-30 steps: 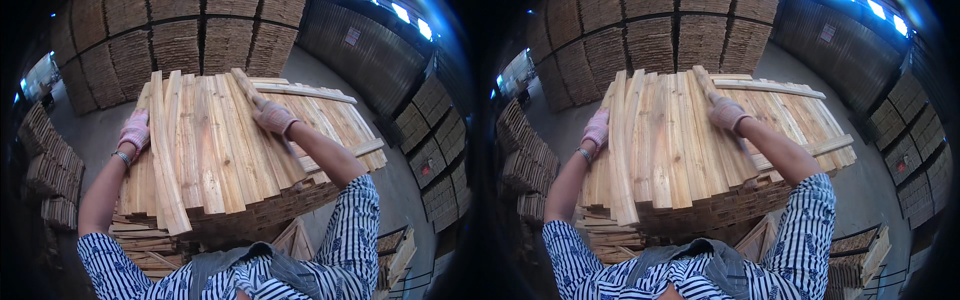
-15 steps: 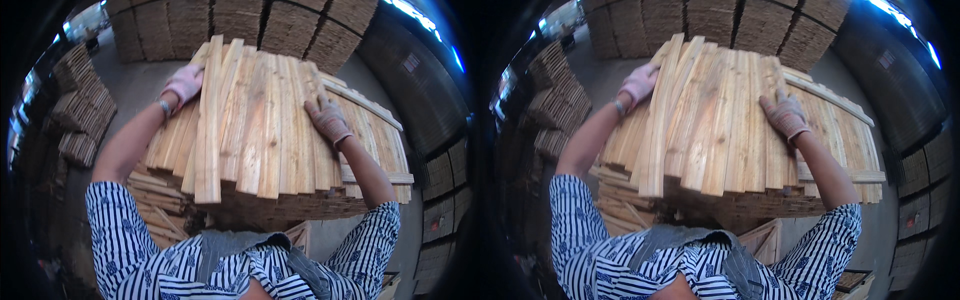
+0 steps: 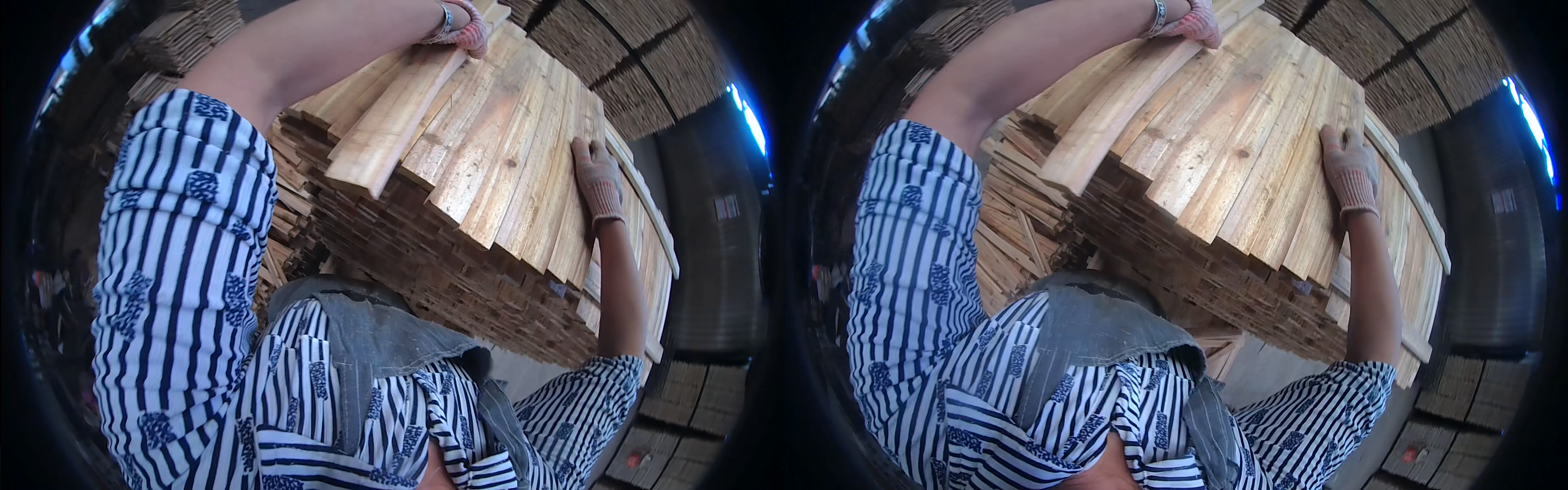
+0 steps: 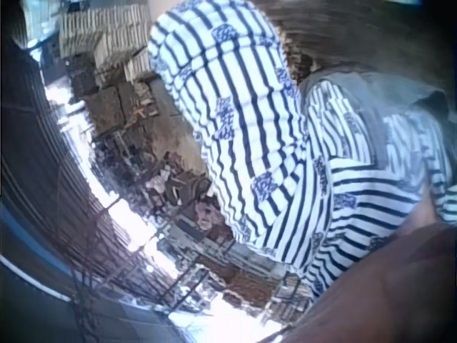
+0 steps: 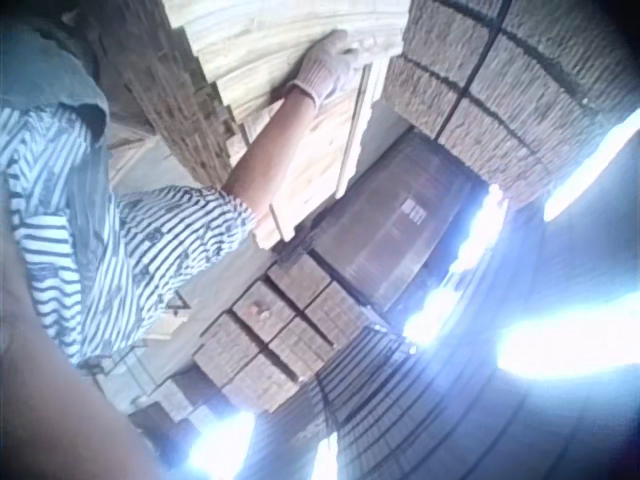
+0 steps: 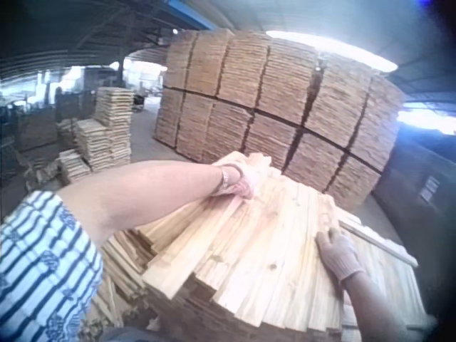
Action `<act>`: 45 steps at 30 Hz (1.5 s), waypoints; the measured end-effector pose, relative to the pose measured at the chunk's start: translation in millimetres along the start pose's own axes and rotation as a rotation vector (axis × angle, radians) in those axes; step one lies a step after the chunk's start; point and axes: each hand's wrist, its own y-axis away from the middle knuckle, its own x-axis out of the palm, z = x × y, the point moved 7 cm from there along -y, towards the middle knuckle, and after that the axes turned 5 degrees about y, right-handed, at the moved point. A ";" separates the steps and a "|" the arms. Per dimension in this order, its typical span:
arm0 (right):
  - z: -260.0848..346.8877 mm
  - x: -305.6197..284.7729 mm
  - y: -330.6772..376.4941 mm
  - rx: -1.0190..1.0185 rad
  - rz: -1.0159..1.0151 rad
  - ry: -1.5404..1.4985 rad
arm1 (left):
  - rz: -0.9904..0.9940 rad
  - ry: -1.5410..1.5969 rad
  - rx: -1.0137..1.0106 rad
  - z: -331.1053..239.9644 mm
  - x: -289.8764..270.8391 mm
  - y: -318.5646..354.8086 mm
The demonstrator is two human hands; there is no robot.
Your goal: The person picks up wooden planks from a pile and stacks them onto a larger stack. They repeatedly lift planks, align them, and place them on top of the existing stack, occasionally adjusting the stack's alignment.
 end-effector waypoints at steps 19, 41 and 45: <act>-11.3 12.4 -7.1 -0.099 0.007 -0.063 | -0.897 1.400 -0.277 128.4 36.5 340.0; -23.2 19.6 -10.2 -0.134 0.000 -0.171 | -1.021 1.992 -0.646 81.6 133.3 285.8; -17.8 18.2 -14.6 -0.150 -0.011 -0.174 | -1.156 1.945 -0.938 93.0 158.7 266.2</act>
